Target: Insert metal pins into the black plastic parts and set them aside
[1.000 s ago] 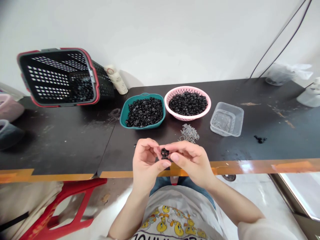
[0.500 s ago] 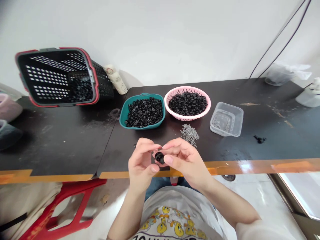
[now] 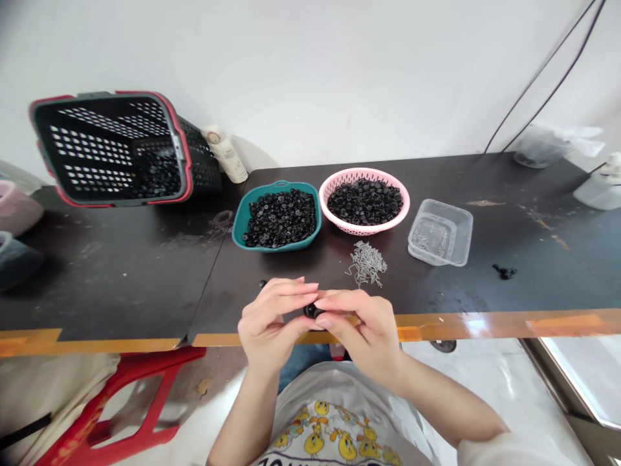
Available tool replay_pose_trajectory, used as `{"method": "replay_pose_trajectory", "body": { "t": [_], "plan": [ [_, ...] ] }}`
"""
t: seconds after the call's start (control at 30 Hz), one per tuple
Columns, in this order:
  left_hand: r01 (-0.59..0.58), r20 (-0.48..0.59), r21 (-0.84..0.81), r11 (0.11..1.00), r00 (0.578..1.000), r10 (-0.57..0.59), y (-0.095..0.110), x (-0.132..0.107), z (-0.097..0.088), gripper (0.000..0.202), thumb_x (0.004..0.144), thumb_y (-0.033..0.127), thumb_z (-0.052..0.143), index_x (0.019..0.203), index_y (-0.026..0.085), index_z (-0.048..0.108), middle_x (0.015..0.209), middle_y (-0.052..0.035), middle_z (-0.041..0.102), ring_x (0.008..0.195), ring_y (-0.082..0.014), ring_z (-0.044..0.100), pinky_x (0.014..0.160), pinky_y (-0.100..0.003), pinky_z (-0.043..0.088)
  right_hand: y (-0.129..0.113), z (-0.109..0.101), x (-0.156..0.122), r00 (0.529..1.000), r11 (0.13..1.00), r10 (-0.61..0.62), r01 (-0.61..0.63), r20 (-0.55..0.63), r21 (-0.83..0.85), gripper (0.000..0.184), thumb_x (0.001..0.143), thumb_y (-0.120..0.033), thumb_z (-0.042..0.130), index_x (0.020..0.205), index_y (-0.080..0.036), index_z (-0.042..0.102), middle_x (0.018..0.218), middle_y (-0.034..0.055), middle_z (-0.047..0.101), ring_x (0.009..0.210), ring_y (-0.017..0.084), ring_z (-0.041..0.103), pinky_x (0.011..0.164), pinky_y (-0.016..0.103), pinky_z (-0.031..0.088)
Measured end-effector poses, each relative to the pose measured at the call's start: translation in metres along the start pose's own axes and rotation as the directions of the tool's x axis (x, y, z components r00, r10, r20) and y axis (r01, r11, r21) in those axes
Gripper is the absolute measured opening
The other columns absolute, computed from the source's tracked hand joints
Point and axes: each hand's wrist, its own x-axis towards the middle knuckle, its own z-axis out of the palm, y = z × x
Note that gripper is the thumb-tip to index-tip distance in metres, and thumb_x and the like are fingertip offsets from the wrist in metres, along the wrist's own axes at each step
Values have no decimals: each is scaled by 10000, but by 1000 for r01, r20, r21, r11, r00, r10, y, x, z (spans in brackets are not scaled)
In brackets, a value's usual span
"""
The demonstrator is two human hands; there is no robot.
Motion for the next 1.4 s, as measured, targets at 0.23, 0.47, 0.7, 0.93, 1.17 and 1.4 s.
{"method": "replay_pose_trajectory", "body": {
  "t": [0.23,0.47,0.7,0.93,1.17,1.4],
  "plan": [
    [-89,-5,86,992,996,90,-1,1,-2,232,785,255,829,1005,300,768,928,-2,804,793,-186,727,1017,-492,523,-4,-1,8,911,852,372,-411,178,325,163,834,-364,795,890,-246,697,765,26,766,676,179,737,620,267,619],
    [-98,41,76,992,995,95,2,5,-5,227,769,268,839,981,302,764,896,8,804,750,-187,719,1045,-523,508,-7,-18,21,737,741,455,-625,501,247,292,867,-476,729,822,-187,732,685,20,691,590,144,637,551,248,555],
    [-98,182,29,995,979,91,-2,11,-9,369,752,330,851,1103,286,747,996,-35,802,793,-184,743,1031,-480,527,-9,-26,26,723,766,443,-613,530,195,290,865,-449,732,795,-169,755,681,9,664,558,114,555,515,218,500],
    [-126,295,80,989,951,97,0,14,-17,343,791,293,819,1127,291,751,994,-30,805,821,-188,751,1055,-467,517,-11,-30,29,674,811,434,-581,598,67,290,931,-447,646,831,-186,725,746,13,650,669,143,581,613,234,505],
    [-145,328,106,984,939,103,1,13,-18,398,787,275,823,1172,314,732,1032,-14,800,847,-184,751,1055,-447,527,-6,-29,29,711,862,386,-505,587,45,369,943,-493,611,761,-177,664,676,-14,558,598,112,459,558,215,422],
    [-145,345,83,986,932,108,3,12,-16,353,804,266,807,1151,269,744,1046,-16,799,876,-158,748,1062,-385,522,9,-23,12,793,887,338,-449,508,111,410,924,-552,618,766,-176,668,639,11,620,574,139,558,540,233,473]
  ]
}}
